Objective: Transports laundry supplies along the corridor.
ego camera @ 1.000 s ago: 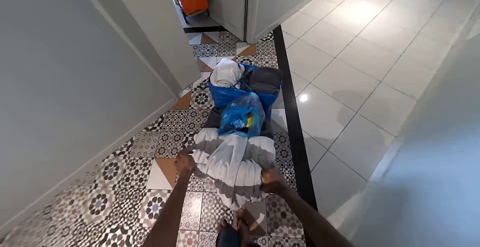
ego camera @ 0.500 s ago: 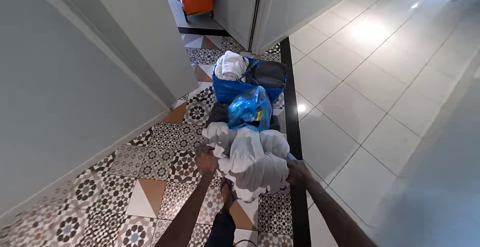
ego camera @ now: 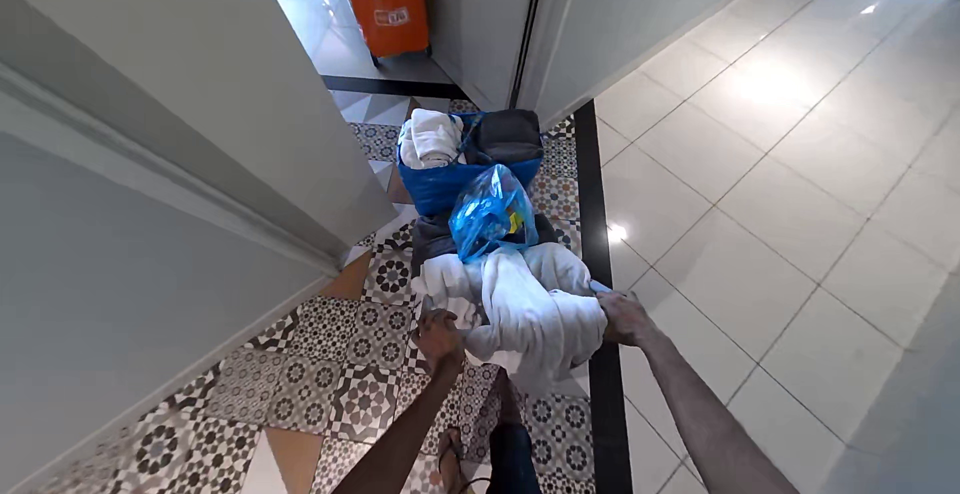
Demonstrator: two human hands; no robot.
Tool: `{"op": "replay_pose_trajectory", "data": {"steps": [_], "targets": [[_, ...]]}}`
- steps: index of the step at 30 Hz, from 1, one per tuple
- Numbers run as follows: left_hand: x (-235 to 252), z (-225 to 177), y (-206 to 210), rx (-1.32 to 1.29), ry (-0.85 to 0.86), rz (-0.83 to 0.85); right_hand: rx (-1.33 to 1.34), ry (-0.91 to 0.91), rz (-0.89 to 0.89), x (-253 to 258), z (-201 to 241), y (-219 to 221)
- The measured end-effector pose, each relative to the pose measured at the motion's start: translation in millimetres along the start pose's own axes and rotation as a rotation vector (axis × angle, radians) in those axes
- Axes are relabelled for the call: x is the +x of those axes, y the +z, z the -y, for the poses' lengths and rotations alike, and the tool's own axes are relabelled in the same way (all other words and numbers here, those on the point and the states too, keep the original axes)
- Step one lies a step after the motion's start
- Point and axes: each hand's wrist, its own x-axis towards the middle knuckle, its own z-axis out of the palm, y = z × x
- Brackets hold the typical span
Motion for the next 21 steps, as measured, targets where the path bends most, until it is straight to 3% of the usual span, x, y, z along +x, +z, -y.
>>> {"op": "replay_pose_trajectory", "data": {"steps": [6, 16, 21], "targets": [[91, -61, 4, -0.004, -0.03, -0.077, -0.033, -0.109, -0.004, 125, -50, -80], [271, -149, -6, -0.155, -0.175, -0.212, -0.03, -0.155, 0.038, 327, -76, -237], [362, -185, -16, -0.216, -0.249, -0.304, -0.047, -0.313, 0.053, 442, -83, -310]]}}
